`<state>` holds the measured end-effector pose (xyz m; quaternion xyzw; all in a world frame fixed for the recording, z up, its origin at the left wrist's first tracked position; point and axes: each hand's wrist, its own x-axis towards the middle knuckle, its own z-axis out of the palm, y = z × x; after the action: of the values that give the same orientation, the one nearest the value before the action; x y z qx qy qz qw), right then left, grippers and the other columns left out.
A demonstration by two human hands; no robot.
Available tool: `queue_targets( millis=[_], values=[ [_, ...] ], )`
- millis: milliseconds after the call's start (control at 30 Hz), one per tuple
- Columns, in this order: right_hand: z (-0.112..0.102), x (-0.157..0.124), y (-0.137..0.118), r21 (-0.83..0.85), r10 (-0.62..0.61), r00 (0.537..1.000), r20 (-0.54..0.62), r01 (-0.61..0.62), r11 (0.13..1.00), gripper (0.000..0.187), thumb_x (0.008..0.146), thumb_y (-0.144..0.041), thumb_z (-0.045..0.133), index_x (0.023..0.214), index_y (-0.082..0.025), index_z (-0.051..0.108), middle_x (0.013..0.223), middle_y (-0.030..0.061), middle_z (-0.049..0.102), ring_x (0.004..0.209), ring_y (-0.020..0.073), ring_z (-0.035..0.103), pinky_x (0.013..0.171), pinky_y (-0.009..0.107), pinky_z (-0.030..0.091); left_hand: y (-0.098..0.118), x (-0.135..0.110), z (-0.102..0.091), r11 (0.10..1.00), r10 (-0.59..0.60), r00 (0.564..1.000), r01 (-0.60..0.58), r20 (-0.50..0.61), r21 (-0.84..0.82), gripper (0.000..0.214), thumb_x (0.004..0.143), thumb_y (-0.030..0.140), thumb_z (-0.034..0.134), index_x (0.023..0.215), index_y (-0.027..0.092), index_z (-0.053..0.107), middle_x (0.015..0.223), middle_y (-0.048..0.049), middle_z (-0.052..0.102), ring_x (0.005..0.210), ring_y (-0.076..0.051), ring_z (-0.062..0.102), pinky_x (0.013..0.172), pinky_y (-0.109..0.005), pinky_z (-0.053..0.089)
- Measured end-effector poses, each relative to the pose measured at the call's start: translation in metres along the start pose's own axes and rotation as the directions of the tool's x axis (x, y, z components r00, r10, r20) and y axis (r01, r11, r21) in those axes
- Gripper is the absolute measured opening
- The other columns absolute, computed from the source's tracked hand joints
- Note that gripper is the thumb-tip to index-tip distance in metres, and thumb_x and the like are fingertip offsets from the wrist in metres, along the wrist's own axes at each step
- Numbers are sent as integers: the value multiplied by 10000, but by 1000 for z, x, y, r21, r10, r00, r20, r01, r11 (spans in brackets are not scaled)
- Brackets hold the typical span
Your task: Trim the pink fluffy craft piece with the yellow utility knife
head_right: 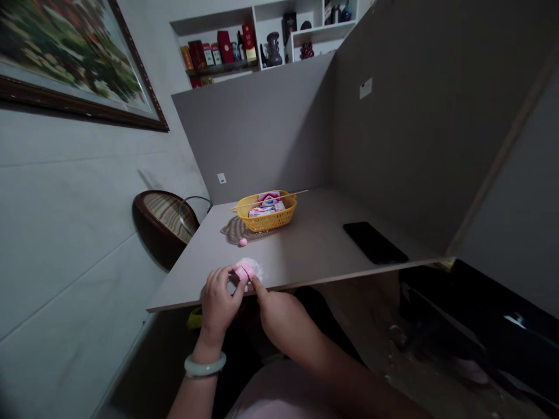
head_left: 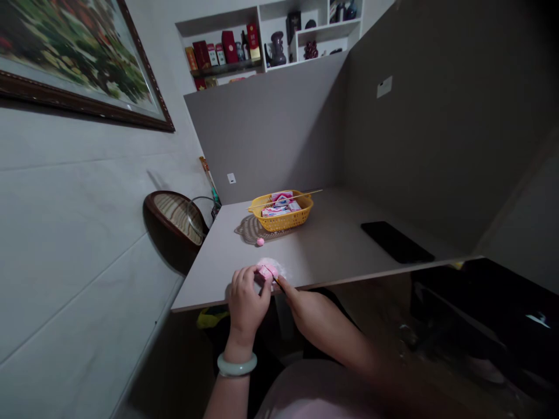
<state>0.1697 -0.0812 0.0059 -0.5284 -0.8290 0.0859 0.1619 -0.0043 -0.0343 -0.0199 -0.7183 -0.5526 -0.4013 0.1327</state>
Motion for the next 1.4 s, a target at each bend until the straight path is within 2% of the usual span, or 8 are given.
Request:
queue_targets(
  millis=[167, 300, 400, 467, 667, 1000, 1200, 1400],
  values=[
    [3, -22, 11, -20, -23, 1000, 14, 23, 1000, 623, 912, -105, 335, 1532, -140, 286, 822, 94, 757, 632, 197, 687, 505, 251, 370, 3, 0, -3, 1000, -3, 1000, 4, 18, -16, 197, 905, 365, 572, 1000, 193, 591, 981, -93, 671, 956, -271, 605, 828, -403, 490],
    [0, -9, 7, -2, -31, 999, 12, 31, 1000, 620, 907, -81, 319, 1525, -105, 289, 854, 116, 760, 642, 194, 690, 523, 255, 381, 2, 1, -2, 1000, -3, 1000, 3, 12, -8, 186, 896, 343, 576, 1007, 194, 585, 981, -94, 668, 946, -270, 603, 826, -400, 492],
    [1, 6, 3, 38, -45, 999, -24, 46, 998, 645, 893, -58, 316, 1533, -117, 270, 975, 144, 752, 734, 185, 699, 596, 249, 411, 0, 1, 0, 1000, -17, 1000, 17, 20, -1, 195, 888, 326, 585, 1026, 188, 577, 999, -96, 666, 958, -276, 594, 836, -409, 489],
    [3, 9, 4, 62, -43, 999, -26, 45, 997, 647, 896, -63, 315, 1537, -129, 262, 965, 137, 751, 730, 183, 694, 602, 249, 409, 0, 0, 0, 1000, -18, 1000, 18, 14, -6, 207, 888, 329, 585, 1037, 185, 575, 1005, -98, 668, 963, -281, 592, 836, -414, 485],
    [6, -3, 14, 84, -40, 999, -4, 40, 996, 611, 952, -126, 294, 1556, -182, 222, 821, 74, 735, 605, 169, 641, 532, 247, 353, 1, -2, -2, 999, 13, 1000, -13, 13, -34, 200, 897, 334, 577, 1038, 193, 571, 992, -99, 662, 955, -283, 587, 829, -413, 474],
    [13, -1, 8, 121, 69, 998, -5, -68, 990, 613, 947, -121, 298, 1545, -254, 271, 884, 65, 754, 668, 176, 681, 570, 247, 397, -6, -2, 2, 995, 39, 999, -37, 26, -98, 208, 916, 323, 562, 1073, 185, 568, 1009, -112, 653, 959, -279, 586, 847, -424, 460],
    [11, 0, 2, 35, 82, 996, -23, -81, 996, 612, 944, -126, 306, 1545, -231, 274, 780, 59, 743, 576, 172, 657, 500, 249, 312, -7, 2, -1, 994, 64, 997, -60, 39, -94, 191, 921, 312, 576, 1050, 172, 572, 985, -91, 651, 939, -248, 594, 845, -379, 463],
    [5, 0, -1, 38, 59, 998, -34, -57, 998, 592, 939, -126, 330, 1526, -206, 320, 822, 75, 748, 632, 173, 668, 521, 254, 306, -8, 3, -2, 994, 56, 997, -51, 51, -94, 178, 919, 321, 573, 1022, 176, 575, 957, -88, 654, 924, -250, 595, 840, -387, 469]
  ],
)
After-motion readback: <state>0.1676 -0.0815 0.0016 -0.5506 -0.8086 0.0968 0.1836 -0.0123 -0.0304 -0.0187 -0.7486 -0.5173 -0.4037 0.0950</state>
